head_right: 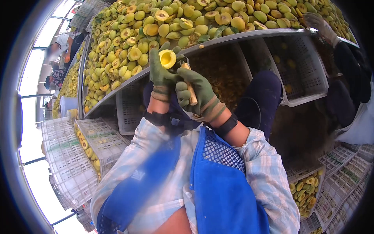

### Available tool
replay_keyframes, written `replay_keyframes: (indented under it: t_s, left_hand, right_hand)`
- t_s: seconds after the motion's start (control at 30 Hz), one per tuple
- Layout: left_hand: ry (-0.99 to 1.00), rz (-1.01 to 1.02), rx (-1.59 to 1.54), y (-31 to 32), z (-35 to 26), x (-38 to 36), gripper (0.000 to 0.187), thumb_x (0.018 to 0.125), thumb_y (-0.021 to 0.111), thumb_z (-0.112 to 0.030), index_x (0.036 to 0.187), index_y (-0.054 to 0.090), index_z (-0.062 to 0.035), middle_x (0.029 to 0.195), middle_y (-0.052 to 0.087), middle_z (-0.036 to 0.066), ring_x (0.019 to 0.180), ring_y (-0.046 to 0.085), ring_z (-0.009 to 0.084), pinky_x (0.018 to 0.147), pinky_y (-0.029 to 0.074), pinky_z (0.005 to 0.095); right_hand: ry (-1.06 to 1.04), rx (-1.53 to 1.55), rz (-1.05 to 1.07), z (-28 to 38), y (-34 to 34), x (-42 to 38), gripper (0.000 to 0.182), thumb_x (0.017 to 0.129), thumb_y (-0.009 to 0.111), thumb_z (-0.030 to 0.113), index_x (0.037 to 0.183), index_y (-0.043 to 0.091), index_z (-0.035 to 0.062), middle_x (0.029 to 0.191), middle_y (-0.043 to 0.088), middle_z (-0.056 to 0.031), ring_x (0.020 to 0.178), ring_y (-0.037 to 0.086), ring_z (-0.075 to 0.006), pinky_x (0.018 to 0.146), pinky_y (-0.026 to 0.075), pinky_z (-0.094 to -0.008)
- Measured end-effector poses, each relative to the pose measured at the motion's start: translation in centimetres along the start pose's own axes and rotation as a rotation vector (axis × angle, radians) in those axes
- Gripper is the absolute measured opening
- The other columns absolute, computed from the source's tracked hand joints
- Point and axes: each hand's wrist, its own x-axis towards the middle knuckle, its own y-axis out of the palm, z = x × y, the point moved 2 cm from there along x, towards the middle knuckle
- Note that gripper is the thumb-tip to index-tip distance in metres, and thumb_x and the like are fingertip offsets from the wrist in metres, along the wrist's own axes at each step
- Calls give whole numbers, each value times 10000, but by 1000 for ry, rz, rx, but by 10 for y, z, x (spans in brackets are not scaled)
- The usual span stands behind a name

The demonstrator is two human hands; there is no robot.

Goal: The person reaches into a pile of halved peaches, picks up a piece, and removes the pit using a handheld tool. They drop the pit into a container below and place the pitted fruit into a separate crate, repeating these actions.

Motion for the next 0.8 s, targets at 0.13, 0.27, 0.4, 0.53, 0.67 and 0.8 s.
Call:
replay_keyframes:
  t_s: [0.13, 0.27, 0.4, 0.53, 0.67, 0.8]
  left_hand:
    - [-266, -170, -282, -42, -11, 3, 613, 986, 458, -536, 1318, 497, -22, 1067, 666, 191, 778, 694, 248, 654, 599, 307]
    - [-194, -413, 165, -109, -40, -18, 357, 986, 522, -325, 1218, 591, -63, 1175, 612, 152, 858, 670, 232, 724, 566, 319]
    - [262, -406, 856, -183, -22, -10, 325, 939, 584, -196, 1223, 599, -39, 1097, 645, 150, 864, 652, 235, 765, 538, 312]
    - [30, -111, 740, -120, -29, 22, 320, 962, 550, -180, 1211, 620, 8, 1070, 673, 118, 990, 619, 175, 880, 489, 289]
    - [67, 366, 1017, -45, 26, 84, 411, 882, 571, -249, 1255, 617, -85, 1146, 670, 187, 1055, 642, 304, 936, 476, 348]
    - [63, 594, 1151, 7, 46, 119, 610, 807, 627, -337, 1378, 510, -159, 1194, 645, 198, 1101, 610, 373, 967, 460, 410]
  right_hand:
    - [-34, -258, -271, 0, -23, 6, 350, 983, 537, 333, 1107, 592, 11, 654, 565, 25, 468, 525, -93, 420, 462, -235]
    - [-161, -343, -481, 11, -34, -7, 342, 968, 557, 345, 1070, 601, 21, 649, 564, 21, 473, 532, -101, 419, 456, -254]
    - [-240, -296, -516, 26, -41, -18, 337, 967, 558, 337, 1069, 606, 19, 661, 590, 5, 476, 543, -103, 413, 456, -259]
    - [-231, -292, -529, 23, -42, -19, 354, 967, 559, 344, 1076, 602, 10, 659, 561, -1, 486, 526, -113, 413, 440, -263]
    - [-201, -297, -568, 14, -36, -24, 368, 968, 556, 356, 1093, 584, 11, 658, 510, 6, 497, 487, -129, 426, 416, -267]
    - [-243, -250, -567, 21, -36, -36, 342, 968, 552, 341, 1071, 578, 16, 660, 504, 2, 498, 476, -127, 457, 419, -266]
